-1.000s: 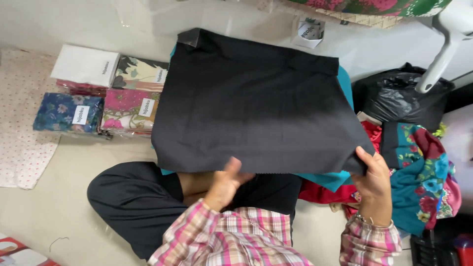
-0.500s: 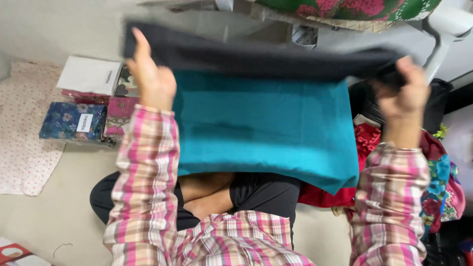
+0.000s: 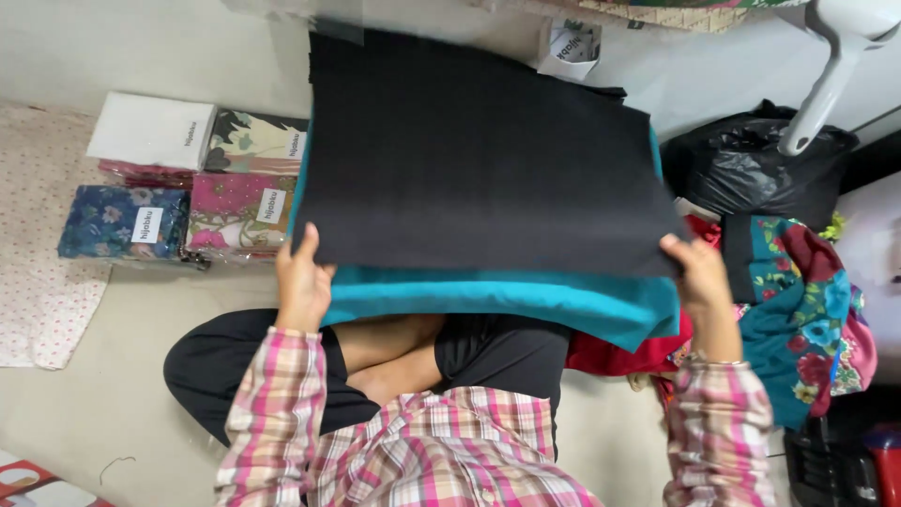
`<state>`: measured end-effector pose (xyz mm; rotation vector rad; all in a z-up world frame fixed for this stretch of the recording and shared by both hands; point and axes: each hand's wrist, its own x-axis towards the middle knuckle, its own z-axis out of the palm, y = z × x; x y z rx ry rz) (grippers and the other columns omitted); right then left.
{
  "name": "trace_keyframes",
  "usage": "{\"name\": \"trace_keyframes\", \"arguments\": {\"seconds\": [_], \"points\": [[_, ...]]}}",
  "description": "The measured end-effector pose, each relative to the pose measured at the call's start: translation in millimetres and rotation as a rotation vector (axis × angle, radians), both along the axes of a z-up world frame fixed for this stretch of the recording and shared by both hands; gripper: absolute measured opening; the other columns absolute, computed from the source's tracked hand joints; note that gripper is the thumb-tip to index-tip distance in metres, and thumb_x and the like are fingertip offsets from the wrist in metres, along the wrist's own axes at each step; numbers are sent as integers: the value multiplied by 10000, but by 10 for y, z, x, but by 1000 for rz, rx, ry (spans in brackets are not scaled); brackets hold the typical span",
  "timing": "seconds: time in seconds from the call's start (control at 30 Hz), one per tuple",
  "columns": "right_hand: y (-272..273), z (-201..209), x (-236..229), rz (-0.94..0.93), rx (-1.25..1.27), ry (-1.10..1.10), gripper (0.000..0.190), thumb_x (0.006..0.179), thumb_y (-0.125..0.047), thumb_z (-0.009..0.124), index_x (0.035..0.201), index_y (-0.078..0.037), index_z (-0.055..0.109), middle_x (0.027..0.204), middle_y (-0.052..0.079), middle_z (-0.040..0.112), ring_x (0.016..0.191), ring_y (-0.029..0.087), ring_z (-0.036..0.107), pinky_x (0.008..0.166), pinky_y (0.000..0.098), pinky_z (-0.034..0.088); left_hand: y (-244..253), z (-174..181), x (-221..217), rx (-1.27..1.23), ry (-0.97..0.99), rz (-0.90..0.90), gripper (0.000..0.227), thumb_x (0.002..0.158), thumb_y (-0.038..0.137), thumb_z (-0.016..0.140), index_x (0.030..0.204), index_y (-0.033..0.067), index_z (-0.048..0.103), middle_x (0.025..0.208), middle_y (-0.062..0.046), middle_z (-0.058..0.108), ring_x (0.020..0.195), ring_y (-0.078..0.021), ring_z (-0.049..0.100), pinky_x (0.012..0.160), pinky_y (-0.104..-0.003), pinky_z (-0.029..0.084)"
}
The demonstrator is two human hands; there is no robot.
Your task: A person uses a lint roller to clean a black cloth and then folds it neatly.
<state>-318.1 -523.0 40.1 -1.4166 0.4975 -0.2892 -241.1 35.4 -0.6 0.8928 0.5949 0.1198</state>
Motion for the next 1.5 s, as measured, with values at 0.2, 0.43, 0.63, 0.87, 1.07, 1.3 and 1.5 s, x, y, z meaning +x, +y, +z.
{"name": "trace_keyframes", "arguments": {"seconds": [0.2, 0.43, 0.63, 0.87, 1.07, 1.3, 1.5], "points": [[-575, -982, -54, 62, -209, 227, 246, 954, -271, 797, 1136, -118, 733, 940, 52, 720, 817, 147, 723, 702, 311, 590, 15, -86, -62, 197, 9, -93, 383, 983, 142, 724, 1338, 69, 602, 1192, -124, 679, 1061, -192, 706, 876, -380, 610], [-732, -1014, -134, 106, -387, 44, 467, 987, -81, 714, 1436, -128, 594, 847, 36, 628, 665, 113, 629, 569, 265, 593, 212, 132, -158, 532, -327, -106, 737, 982, -118, 619, 1593, 209, 368, 1268, -217, 637, 1057, -182, 598, 886, -348, 599], [-337, -442, -357, 229, -599, 344, 488, 901, -149, 806, 1365, -125, 657, 757, 143, 647, 608, 210, 598, 545, 382, 589, 448, 184, -168, 1015, -42, -336, 711, 951, -10, 697, 1575, 180, 412, 1084, -198, 718, 910, -284, 709, 671, -356, 606], [-901, -462, 935, 216, -1179, 266, 328, 1077, -574, 632, 1195, -298, 763, 904, 51, 751, 915, 356, 716, 841, 487, 563, 702, -418, 1222, 1488, -145, -423, 816, 916, 424, 800, 1476, -69, 470, 1285, -325, 611, 1152, -511, 620, 962, -596, 502], [-1141, -993, 2393, 26, -879, 97, 175, 1010, -288, 739, 1152, -193, 777, 834, 82, 746, 754, 225, 745, 639, 319, 612, 540, -818, 2736, 1338, -105, -350, 733, 948, 598, 774, 1419, 69, 585, 1230, -105, 697, 1037, -339, 694, 819, -436, 580], [-906, -1065, 2958, 43, -912, 343, 539, 858, -413, 814, 1275, -84, 720, 1113, 114, 743, 1133, 389, 661, 976, 520, 524, 217, -517, 3315, 826, 22, -348, 924, 1040, 552, 691, 1615, 70, 152, 1627, -274, 274, 1313, -495, 498, 1054, -579, 481], [-983, -1355, 3173, 28, -637, 313, 211, 767, -282, 882, 888, -151, 770, 774, 69, 668, 769, 247, 648, 662, 401, 510, 467, -1432, 4106, 613, -89, -292, 574, 931, 431, 835, 1339, 221, 490, 1214, -76, 595, 912, -325, 719, 725, -450, 617]]}}
